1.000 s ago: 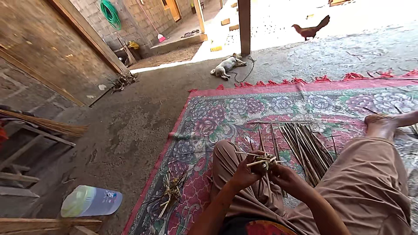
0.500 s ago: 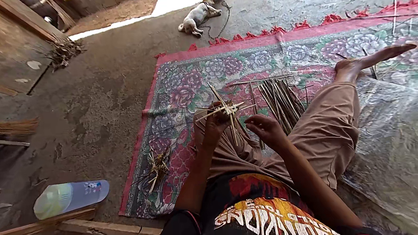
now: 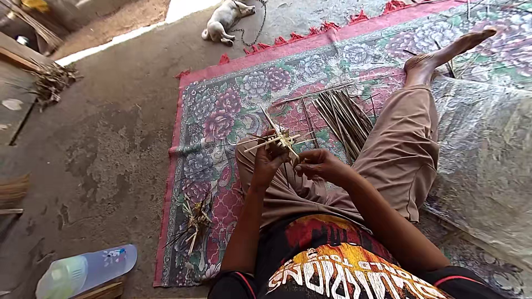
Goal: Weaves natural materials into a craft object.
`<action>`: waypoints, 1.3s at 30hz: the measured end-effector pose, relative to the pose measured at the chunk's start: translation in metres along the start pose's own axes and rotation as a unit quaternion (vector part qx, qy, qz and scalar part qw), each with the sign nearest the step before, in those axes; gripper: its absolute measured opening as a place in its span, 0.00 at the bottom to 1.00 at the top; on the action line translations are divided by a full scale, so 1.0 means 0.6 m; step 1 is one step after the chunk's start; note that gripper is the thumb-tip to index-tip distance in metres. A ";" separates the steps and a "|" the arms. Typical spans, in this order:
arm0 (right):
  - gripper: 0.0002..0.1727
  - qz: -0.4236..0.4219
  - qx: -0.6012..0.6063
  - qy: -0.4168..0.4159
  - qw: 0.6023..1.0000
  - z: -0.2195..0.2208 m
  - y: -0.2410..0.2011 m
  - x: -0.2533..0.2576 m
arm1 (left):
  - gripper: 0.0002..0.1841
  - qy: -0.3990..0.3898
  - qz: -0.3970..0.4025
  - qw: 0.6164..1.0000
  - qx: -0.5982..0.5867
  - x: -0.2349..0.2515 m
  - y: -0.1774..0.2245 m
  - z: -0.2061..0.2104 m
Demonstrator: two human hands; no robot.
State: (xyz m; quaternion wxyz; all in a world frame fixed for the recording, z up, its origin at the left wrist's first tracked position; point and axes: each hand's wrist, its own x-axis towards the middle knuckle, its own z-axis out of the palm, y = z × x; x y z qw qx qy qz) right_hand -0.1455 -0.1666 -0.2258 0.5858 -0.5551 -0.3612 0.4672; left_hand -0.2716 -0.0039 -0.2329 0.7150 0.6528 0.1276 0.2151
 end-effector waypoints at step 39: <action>0.14 -0.016 -0.188 0.047 0.981 -0.002 0.020 0.023 | 0.46 0.020 -0.068 0.991 0.110 0.001 -0.020 0.035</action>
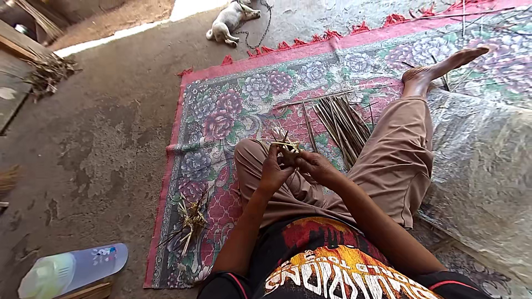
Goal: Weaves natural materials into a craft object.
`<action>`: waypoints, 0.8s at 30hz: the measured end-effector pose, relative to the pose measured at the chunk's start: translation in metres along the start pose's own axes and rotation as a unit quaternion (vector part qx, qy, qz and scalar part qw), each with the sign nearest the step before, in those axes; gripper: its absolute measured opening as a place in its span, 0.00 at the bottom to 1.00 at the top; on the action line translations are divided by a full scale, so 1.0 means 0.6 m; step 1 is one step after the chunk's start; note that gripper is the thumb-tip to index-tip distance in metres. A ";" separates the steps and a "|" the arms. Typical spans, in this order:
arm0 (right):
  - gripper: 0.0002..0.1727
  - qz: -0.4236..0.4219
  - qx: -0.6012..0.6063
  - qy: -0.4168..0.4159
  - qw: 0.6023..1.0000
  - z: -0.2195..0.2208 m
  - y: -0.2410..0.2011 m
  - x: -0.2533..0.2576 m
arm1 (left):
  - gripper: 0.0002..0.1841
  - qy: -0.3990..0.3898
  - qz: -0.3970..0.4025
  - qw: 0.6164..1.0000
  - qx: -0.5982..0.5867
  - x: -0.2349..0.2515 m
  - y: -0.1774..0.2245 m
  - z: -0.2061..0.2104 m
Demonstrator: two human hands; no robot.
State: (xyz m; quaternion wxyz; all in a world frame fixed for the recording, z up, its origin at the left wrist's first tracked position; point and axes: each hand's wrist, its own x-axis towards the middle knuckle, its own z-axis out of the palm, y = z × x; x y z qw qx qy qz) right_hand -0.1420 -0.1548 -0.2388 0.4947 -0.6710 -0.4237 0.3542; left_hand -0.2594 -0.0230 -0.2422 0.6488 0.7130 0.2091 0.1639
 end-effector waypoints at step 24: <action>0.34 -0.194 0.000 0.008 0.981 -0.085 0.006 -0.019 | 0.26 -0.118 0.092 0.933 -0.326 -0.002 -0.005 -0.052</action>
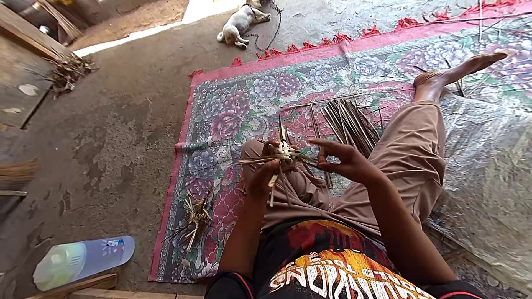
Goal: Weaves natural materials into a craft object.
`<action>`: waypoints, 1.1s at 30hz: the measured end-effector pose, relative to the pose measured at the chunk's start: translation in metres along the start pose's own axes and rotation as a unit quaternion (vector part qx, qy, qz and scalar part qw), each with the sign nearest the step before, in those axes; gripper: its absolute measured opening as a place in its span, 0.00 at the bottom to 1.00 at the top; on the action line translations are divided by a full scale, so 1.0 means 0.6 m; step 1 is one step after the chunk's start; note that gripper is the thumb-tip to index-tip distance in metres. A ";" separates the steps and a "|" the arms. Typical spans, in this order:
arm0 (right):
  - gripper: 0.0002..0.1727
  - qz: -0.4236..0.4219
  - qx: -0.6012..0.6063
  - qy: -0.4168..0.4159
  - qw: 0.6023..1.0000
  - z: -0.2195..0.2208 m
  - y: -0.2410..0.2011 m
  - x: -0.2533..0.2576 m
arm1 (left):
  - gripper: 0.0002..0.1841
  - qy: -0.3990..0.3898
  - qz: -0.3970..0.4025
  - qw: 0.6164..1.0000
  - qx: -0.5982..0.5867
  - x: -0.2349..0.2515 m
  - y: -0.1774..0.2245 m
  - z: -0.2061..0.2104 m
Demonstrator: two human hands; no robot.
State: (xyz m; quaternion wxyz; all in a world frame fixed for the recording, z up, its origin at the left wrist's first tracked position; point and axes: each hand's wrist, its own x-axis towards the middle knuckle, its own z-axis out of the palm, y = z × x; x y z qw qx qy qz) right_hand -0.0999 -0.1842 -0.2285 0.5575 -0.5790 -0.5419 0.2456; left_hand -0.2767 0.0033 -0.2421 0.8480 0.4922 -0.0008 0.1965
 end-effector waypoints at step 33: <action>0.05 0.155 0.331 0.004 0.931 0.084 0.000 -0.005 | 0.29 0.016 -0.056 0.992 0.110 -0.002 -0.014 0.003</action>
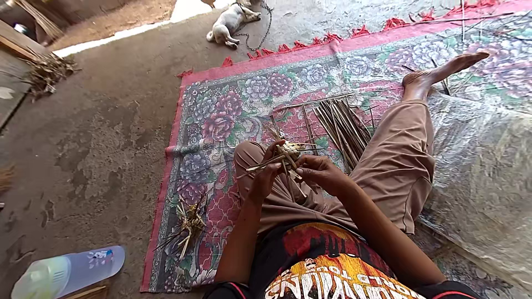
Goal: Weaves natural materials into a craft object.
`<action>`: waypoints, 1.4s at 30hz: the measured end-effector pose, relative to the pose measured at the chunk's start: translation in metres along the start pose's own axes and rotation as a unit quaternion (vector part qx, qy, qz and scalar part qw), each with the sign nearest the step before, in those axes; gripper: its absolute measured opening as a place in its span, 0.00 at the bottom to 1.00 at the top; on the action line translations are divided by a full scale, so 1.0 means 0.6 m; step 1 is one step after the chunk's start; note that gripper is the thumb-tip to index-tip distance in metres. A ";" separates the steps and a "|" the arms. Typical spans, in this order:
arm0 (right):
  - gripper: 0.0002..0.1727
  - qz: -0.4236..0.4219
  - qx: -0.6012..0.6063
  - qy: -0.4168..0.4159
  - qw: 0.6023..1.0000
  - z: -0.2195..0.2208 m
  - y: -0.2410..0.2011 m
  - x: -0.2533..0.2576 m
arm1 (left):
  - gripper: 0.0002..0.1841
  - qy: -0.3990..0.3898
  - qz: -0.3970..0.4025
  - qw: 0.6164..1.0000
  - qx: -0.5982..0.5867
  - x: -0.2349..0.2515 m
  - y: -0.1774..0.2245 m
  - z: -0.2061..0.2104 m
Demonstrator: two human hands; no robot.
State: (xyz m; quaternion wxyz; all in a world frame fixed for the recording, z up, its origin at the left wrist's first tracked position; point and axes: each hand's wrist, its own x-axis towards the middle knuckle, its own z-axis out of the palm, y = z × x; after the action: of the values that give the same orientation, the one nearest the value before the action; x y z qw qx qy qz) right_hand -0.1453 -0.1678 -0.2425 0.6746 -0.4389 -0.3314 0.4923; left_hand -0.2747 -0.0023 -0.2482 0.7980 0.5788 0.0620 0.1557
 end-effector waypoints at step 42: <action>0.04 0.021 -0.298 0.064 0.952 0.004 -0.011 0.011 | 0.43 -0.019 -0.002 0.969 0.247 0.002 0.026 0.032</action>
State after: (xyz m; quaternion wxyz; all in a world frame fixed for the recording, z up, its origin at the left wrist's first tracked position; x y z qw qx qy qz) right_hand -0.1429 -0.1616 -0.2352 0.5225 -0.6577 -0.4097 0.3558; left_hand -0.2711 -0.0151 -0.2273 0.6316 0.7609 0.0842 0.1228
